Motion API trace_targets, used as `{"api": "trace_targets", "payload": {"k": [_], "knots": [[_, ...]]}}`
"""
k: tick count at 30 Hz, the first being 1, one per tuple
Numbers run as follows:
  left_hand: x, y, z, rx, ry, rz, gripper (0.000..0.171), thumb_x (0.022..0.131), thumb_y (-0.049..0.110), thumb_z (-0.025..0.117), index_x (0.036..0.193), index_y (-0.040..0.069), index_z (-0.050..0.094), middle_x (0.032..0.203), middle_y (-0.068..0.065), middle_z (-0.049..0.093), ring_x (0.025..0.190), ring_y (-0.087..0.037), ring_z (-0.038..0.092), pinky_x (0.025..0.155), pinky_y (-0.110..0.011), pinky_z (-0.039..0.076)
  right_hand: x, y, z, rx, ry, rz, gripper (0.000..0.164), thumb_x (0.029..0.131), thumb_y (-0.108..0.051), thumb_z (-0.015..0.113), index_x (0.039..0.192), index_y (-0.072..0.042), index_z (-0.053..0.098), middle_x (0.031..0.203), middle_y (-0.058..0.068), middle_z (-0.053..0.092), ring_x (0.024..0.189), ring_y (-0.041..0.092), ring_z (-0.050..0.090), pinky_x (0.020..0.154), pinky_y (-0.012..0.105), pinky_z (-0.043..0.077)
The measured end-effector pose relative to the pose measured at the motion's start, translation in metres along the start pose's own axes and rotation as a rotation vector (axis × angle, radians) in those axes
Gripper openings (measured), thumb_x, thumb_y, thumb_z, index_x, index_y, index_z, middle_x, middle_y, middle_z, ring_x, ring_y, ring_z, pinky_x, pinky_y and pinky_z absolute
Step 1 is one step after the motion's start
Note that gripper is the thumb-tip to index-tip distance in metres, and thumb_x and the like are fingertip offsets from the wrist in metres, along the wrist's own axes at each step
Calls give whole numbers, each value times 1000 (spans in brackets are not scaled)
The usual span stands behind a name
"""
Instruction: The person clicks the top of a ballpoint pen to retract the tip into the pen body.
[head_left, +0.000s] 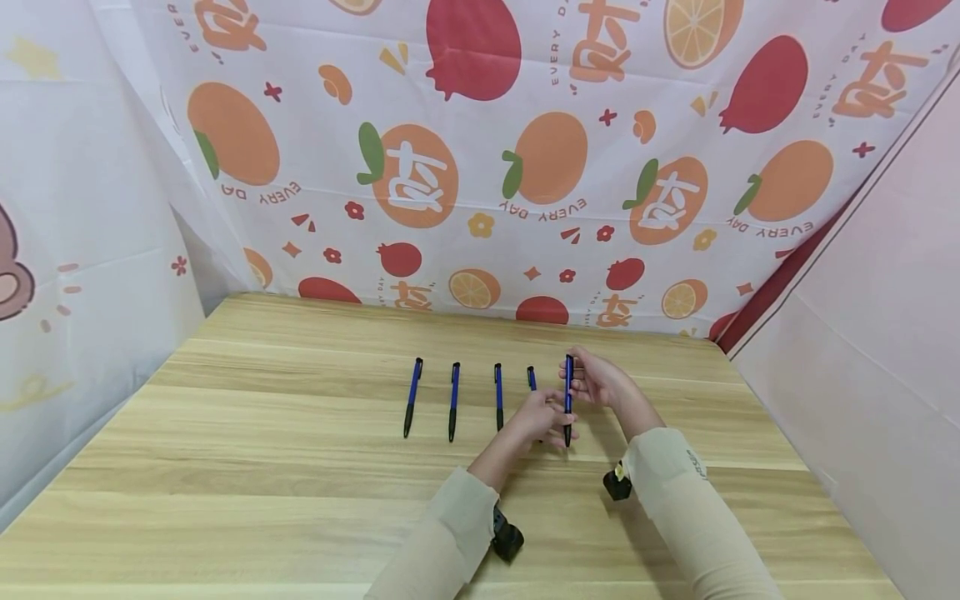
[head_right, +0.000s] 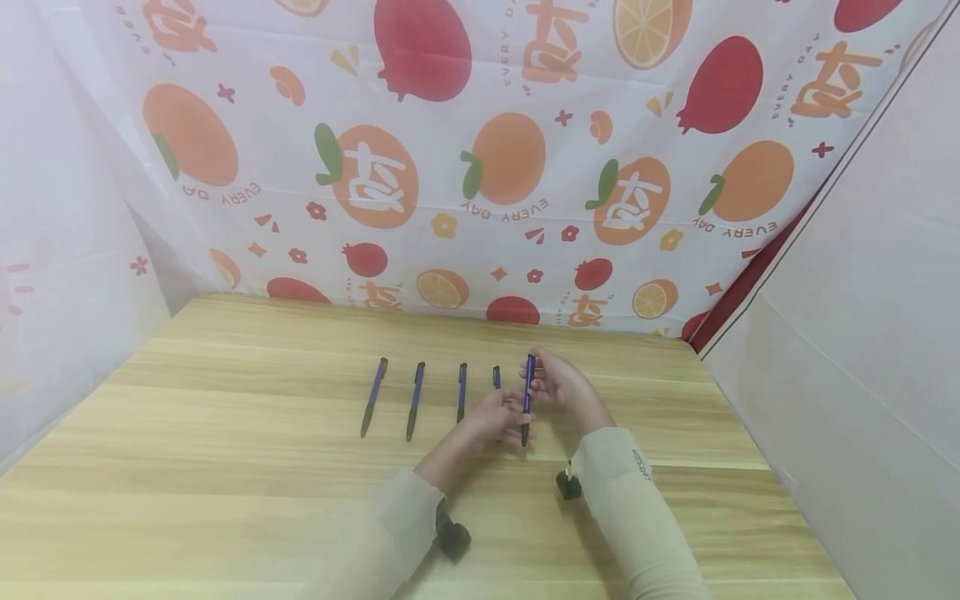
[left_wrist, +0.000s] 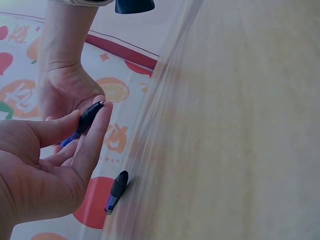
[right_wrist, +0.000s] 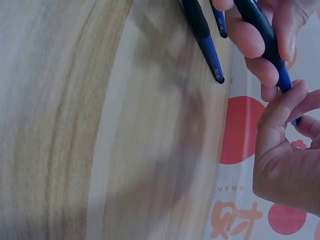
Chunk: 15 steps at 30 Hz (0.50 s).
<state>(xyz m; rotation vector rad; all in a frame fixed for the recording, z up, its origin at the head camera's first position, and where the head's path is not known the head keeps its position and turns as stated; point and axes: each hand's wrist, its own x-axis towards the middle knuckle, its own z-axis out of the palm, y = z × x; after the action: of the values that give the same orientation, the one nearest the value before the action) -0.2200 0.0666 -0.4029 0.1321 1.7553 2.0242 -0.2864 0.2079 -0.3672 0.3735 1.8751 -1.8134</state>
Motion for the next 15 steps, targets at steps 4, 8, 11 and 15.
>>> {"api": "trace_targets", "payload": {"k": [4, 8, 11, 15], "knots": [[0, 0, 0, 3, 1, -2, 31, 89, -6, 55, 119, -9, 47, 103, -25, 59, 87, -38, 63, 67, -43, 54, 0, 0, 1, 8, 0, -4, 31, 96, -33, 41, 94, -5, 53, 73, -2, 60, 49, 5, 47, 53, 19, 48], [0, 1, 0, 0, 4, -5, 32, 88, -6, 54, 119, -9, 47, 104, -26, 59, 86, -38, 63, 66, -43, 54, 1, 2, 2, 13, -7, -17, 31, 96, -33, 41, 95, -5, 52, 72, -2, 60, 49, 5, 47, 52, 19, 48], [-1, 1, 1, -5, 7, -3, 32, 88, -7, 54, 120, -9, 46, 103, -26, 59, 86, -39, 63, 65, -43, 54, 1, 2, 2, 12, -6, -21, 31, 96, -34, 41, 95, -5, 52, 72, -3, 59, 49, 5, 46, 51, 19, 47], [-1, 1, 1, -4, 7, -9, 32, 89, -7, 54, 119, -9, 47, 102, -24, 60, 84, -37, 64, 64, -41, 55, 1, 2, 3, 9, -3, -19, 30, 96, -33, 41, 92, -6, 53, 70, -3, 59, 48, 5, 45, 51, 18, 46]]}}
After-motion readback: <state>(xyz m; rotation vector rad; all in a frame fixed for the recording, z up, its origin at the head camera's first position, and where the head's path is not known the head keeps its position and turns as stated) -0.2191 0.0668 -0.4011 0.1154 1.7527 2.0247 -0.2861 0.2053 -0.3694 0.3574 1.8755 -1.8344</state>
